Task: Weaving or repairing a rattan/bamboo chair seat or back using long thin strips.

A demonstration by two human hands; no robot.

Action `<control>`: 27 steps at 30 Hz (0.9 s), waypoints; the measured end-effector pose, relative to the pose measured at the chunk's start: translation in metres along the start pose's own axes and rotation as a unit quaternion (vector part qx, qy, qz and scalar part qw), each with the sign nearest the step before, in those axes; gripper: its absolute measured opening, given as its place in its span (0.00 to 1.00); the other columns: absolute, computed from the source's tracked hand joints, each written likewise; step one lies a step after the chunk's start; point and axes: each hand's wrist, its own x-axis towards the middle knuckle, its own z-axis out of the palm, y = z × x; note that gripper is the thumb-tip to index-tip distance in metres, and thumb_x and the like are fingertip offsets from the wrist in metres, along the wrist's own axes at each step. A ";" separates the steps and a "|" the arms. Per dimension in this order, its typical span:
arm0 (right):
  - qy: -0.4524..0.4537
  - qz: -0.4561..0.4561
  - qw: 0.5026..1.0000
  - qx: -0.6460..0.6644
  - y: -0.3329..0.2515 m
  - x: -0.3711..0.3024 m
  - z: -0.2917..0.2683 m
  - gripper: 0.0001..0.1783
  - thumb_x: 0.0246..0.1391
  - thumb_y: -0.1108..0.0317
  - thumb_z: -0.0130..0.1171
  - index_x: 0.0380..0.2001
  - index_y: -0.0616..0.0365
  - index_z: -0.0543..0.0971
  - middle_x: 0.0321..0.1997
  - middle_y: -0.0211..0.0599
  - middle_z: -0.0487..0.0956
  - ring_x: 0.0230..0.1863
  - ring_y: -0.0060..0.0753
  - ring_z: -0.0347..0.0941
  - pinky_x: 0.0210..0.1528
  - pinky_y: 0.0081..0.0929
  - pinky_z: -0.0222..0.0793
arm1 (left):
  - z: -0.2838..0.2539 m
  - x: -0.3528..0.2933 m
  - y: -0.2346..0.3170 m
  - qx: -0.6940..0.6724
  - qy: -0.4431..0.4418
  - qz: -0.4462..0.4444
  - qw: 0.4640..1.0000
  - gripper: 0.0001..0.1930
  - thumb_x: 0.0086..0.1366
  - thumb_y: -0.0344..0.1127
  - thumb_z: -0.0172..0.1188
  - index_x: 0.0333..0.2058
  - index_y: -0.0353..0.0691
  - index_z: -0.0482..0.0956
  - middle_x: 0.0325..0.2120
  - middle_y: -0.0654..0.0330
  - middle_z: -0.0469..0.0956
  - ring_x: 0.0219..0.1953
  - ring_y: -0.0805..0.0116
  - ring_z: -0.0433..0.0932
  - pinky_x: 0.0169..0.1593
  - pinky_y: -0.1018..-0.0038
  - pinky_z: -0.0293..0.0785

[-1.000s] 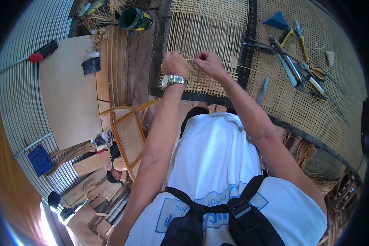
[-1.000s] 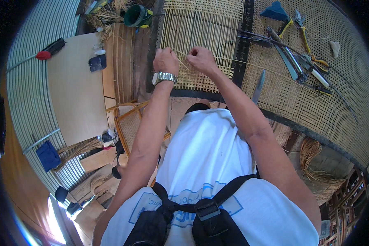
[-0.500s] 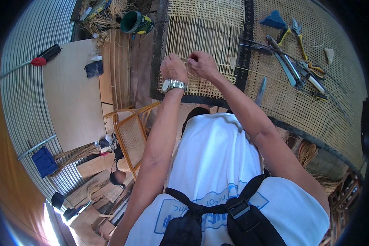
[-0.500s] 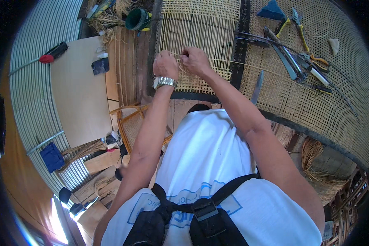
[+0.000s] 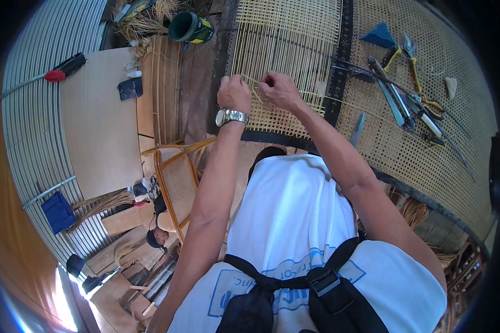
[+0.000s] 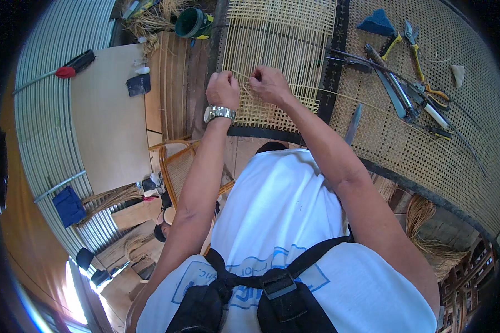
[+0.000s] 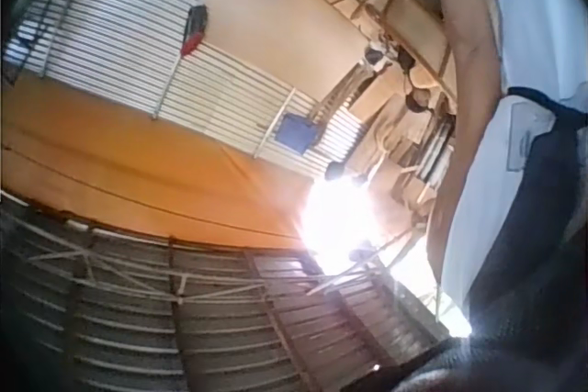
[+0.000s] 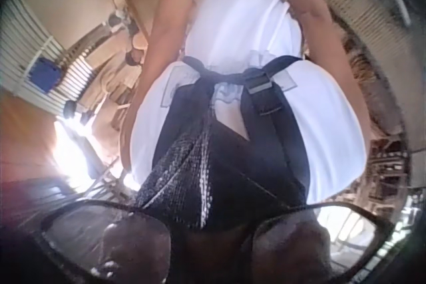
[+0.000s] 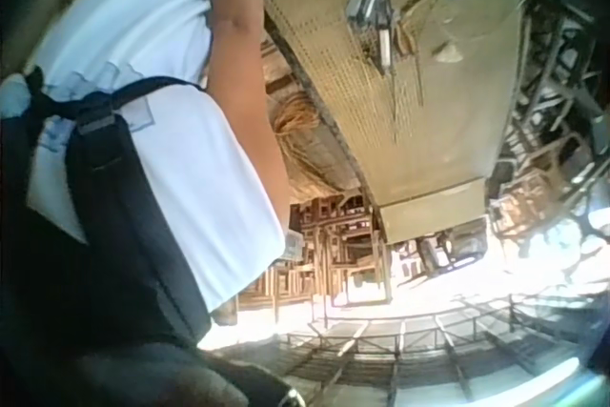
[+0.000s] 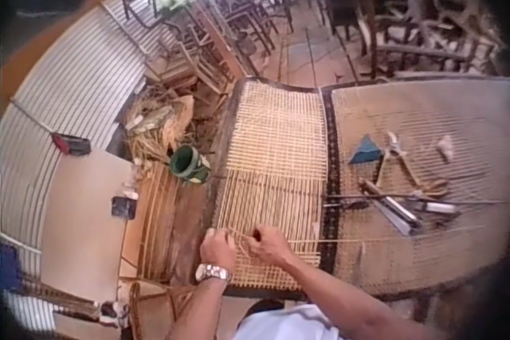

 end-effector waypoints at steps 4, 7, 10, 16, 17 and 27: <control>-0.003 -0.016 1.000 -0.023 0.000 0.000 -0.001 0.14 0.53 0.60 0.59 0.34 0.61 0.81 0.30 0.46 0.82 0.34 0.44 0.80 0.41 0.38 0.75 | -0.003 0.000 0.010 0.074 -0.039 -0.014 0.996 0.05 0.63 0.33 0.59 0.33 0.39 0.82 0.34 0.49 0.78 0.35 0.47 0.80 0.39 0.57 0.78; -0.008 -0.019 1.000 -0.017 0.001 0.000 -0.002 0.14 0.52 0.60 0.59 0.33 0.61 0.81 0.30 0.46 0.82 0.34 0.44 0.80 0.41 0.38 0.76 | -0.001 0.001 0.007 0.121 -0.068 -0.002 0.990 0.05 0.63 0.32 0.58 0.34 0.38 0.81 0.34 0.50 0.79 0.37 0.49 0.81 0.41 0.57 0.79; -0.034 -0.016 0.999 0.005 -0.001 0.000 -0.007 0.13 0.52 0.61 0.59 0.33 0.61 0.81 0.30 0.46 0.83 0.33 0.44 0.80 0.41 0.38 0.76 | 0.004 0.003 0.011 0.173 -0.077 0.017 0.982 0.05 0.63 0.31 0.57 0.34 0.38 0.79 0.34 0.50 0.79 0.38 0.50 0.81 0.41 0.58 0.79; -0.045 -0.008 0.999 -0.017 0.001 0.004 -0.006 0.13 0.54 0.62 0.59 0.35 0.61 0.81 0.32 0.46 0.83 0.36 0.45 0.81 0.42 0.39 0.75 | 0.010 0.001 0.008 0.194 -0.040 0.019 0.980 0.03 0.63 0.30 0.55 0.34 0.38 0.75 0.33 0.51 0.80 0.38 0.50 0.81 0.41 0.58 0.79; -0.044 -0.007 0.999 -0.016 -0.001 0.004 -0.002 0.13 0.54 0.62 0.59 0.35 0.61 0.81 0.32 0.46 0.83 0.36 0.45 0.81 0.42 0.39 0.75 | 0.011 -0.003 0.006 0.179 -0.028 0.028 0.983 0.03 0.63 0.31 0.55 0.34 0.39 0.74 0.32 0.51 0.80 0.38 0.49 0.81 0.41 0.58 0.78; 0.002 0.021 0.999 -0.029 -0.006 0.005 0.008 0.15 0.54 0.59 0.59 0.37 0.59 0.82 0.36 0.48 0.83 0.41 0.48 0.80 0.47 0.42 0.75 | -0.001 0.003 0.007 0.067 -0.002 -0.078 0.995 0.06 0.64 0.37 0.61 0.36 0.43 0.81 0.34 0.52 0.78 0.37 0.45 0.79 0.41 0.54 0.77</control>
